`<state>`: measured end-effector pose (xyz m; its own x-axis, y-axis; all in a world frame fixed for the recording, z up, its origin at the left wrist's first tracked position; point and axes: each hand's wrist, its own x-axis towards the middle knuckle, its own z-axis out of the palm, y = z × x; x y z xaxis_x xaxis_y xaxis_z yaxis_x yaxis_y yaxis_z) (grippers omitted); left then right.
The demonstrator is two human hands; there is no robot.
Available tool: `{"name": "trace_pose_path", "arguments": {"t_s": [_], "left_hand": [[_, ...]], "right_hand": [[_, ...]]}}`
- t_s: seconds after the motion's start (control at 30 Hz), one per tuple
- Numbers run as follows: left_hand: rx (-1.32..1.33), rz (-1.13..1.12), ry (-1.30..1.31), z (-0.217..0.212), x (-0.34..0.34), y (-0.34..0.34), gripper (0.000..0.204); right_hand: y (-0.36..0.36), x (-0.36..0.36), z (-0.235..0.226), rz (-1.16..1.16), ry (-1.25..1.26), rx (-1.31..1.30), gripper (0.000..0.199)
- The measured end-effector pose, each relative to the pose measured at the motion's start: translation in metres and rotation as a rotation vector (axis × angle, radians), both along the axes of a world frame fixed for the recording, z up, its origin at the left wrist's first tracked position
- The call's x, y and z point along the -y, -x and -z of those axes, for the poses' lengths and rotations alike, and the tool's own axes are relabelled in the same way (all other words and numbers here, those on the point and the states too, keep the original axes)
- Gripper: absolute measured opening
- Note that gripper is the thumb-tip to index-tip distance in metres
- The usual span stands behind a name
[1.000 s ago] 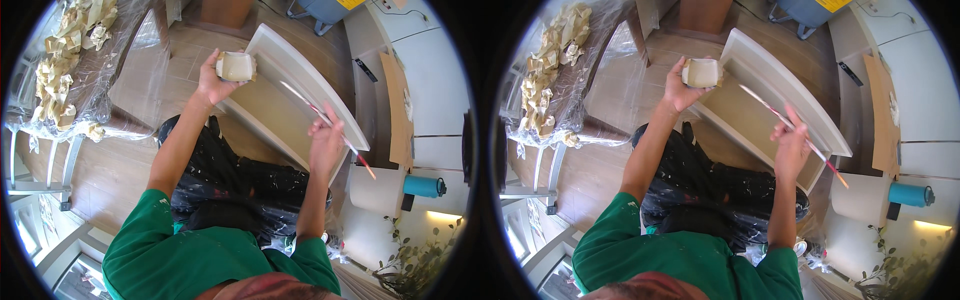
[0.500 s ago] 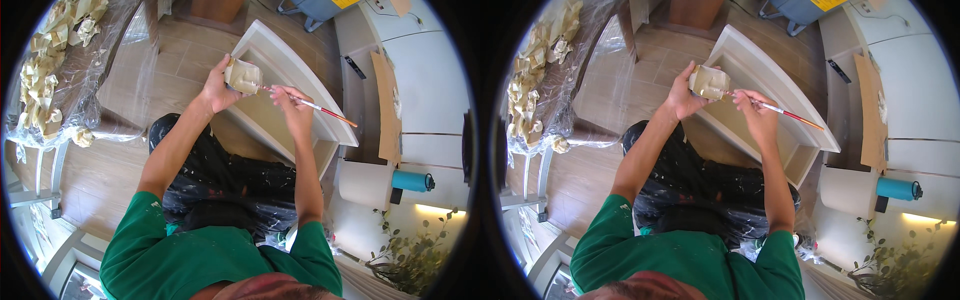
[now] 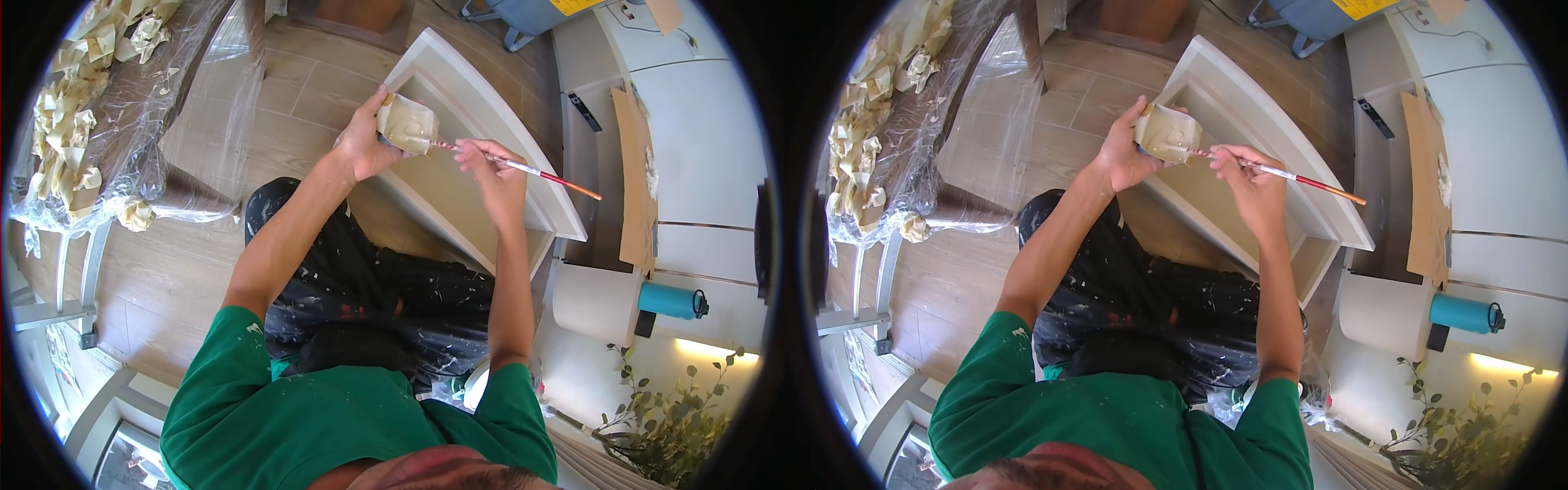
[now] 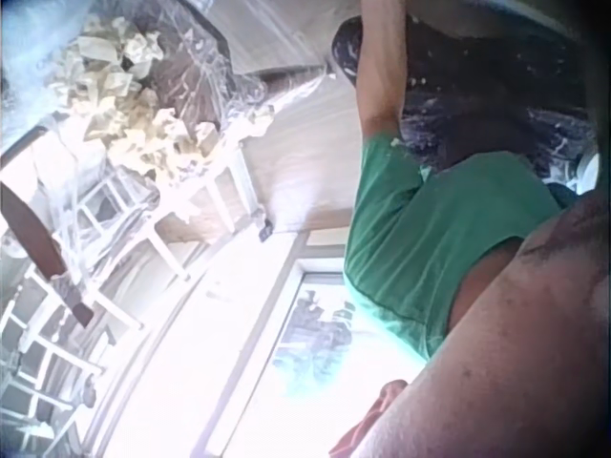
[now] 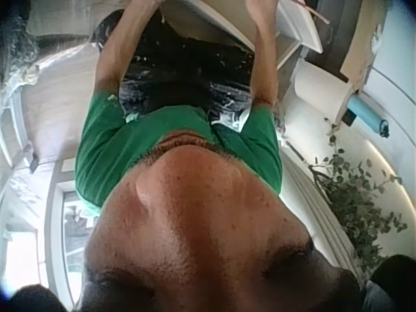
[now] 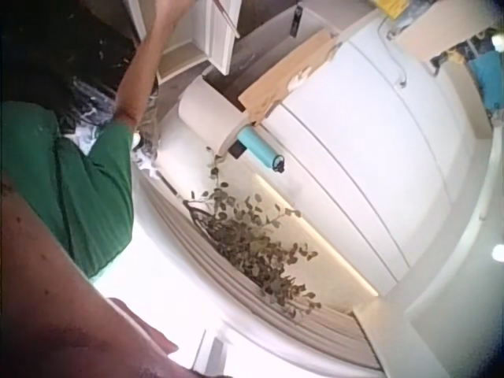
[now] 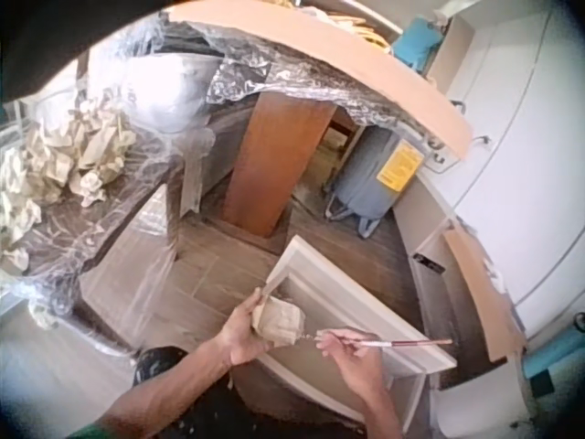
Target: The person applies masking tape to the inside edges of a drawer and then uses a brush to apply paint from a small container to a wooden piece inside the drawer.
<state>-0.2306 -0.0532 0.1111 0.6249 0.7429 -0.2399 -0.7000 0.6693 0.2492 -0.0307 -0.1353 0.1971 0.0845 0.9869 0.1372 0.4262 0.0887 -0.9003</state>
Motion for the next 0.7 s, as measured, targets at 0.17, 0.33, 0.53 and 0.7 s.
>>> {"name": "trace_pose_path", "arguments": {"t_s": [0.17,0.33,0.53,0.7], "left_hand": [[-0.045,0.007,0.002,-0.004,0.004,0.000,0.064],[-0.061,0.048,-0.043,-0.003,0.006,-0.003,0.065],[-0.122,0.038,-0.055,-0.006,0.009,-0.004,0.061],[-0.122,-0.008,-0.016,0.002,0.008,-0.007,0.051]], "right_hand": [[0.000,-0.002,-0.001,-0.035,-0.016,0.020,0.020],[0.001,-0.004,-0.014,0.009,-0.112,0.081,0.017],[0.007,0.004,-0.019,-0.004,-0.059,0.299,0.015],[0.009,0.015,-0.012,0.026,0.125,0.117,0.019]]}}
